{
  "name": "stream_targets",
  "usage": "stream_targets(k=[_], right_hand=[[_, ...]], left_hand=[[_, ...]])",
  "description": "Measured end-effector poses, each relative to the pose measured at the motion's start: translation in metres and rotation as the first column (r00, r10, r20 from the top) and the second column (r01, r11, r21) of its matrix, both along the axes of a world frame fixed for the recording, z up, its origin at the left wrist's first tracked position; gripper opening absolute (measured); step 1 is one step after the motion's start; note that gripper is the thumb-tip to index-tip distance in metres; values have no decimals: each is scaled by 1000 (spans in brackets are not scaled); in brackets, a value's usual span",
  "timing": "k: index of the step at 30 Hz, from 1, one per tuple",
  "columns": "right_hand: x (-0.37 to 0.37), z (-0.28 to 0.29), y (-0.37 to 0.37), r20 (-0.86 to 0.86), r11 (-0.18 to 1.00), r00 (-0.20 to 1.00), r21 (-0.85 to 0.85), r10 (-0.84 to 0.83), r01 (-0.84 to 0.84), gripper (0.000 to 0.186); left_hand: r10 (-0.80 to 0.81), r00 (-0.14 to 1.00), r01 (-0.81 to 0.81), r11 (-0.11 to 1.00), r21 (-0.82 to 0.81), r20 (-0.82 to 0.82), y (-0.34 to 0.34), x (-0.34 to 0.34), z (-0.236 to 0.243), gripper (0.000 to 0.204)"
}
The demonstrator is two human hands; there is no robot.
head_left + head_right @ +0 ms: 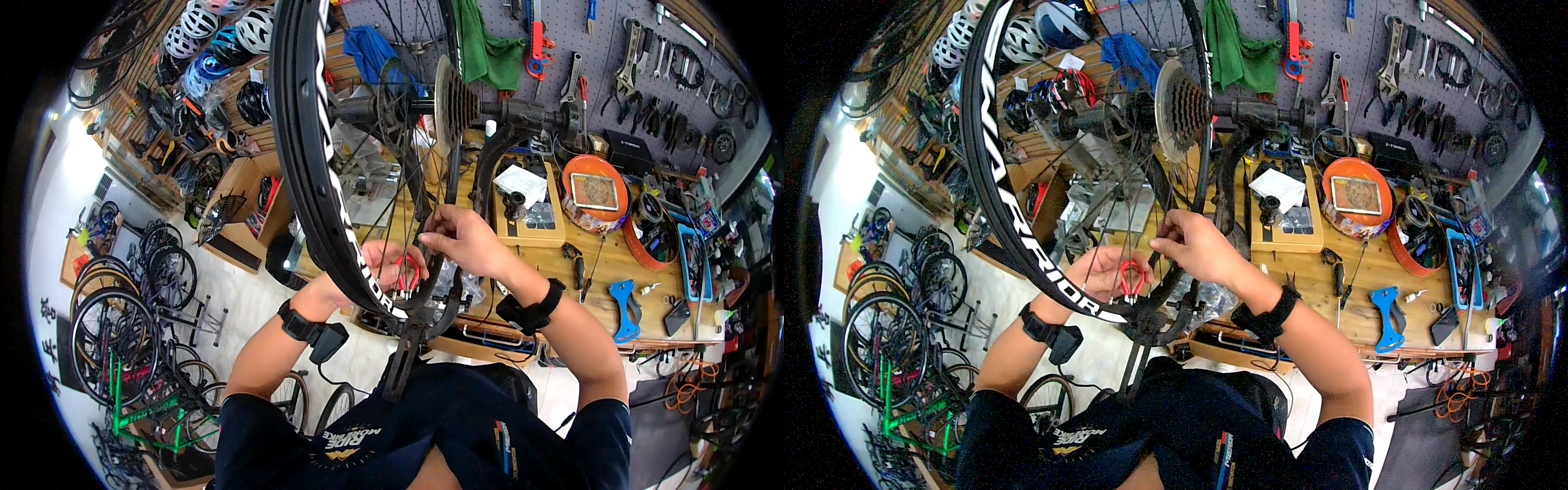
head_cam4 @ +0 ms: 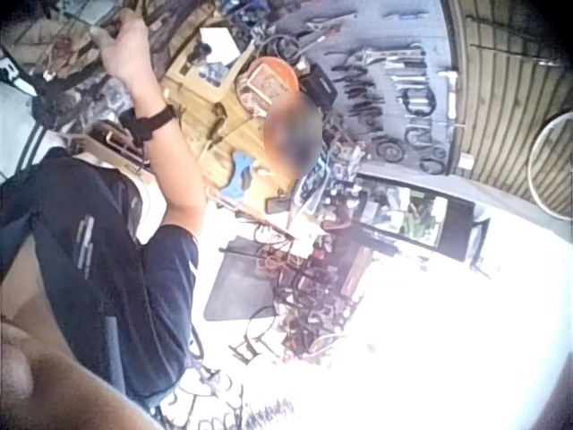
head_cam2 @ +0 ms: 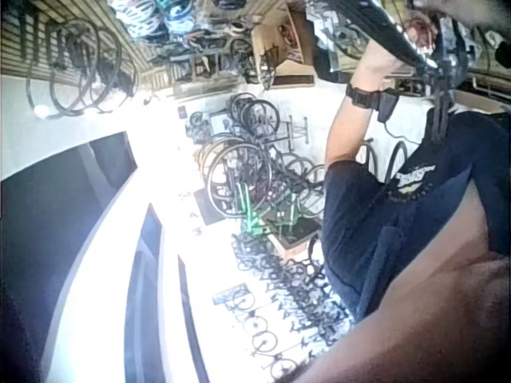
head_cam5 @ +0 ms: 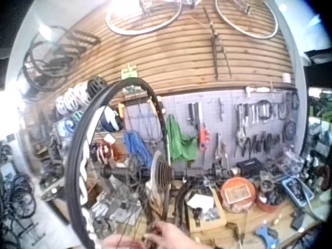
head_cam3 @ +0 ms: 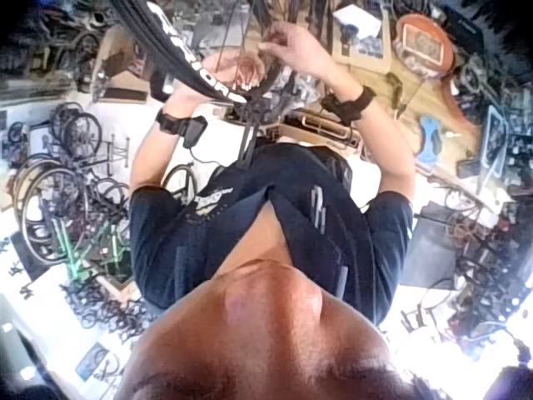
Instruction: The person handles a bicycle wheel, positions it on a stand, and uses a spoke wrench to adjust parts of the hub and spokes.
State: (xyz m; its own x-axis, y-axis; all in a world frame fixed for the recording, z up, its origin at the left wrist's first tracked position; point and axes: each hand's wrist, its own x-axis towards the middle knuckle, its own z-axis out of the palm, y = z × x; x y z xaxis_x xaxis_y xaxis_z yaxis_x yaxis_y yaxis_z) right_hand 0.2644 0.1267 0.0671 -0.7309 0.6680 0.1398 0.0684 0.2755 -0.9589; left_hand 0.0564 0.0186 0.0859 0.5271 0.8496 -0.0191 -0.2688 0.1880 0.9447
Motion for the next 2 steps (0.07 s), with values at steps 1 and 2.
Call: stream_targets(k=[1, 2], right_hand=[[1, 1, 0, 29, 1000, 1000, 9, -8, 8, 18], [2, 2, -1, 58, 1000, 998, 19, -17, 16, 19]], left_hand=[[10, 998, -8, 1000, 26, -65, 2, -1, -3, 49], [21, 991, -15, 998, 53, -129, 7, -6, -12, 55]])
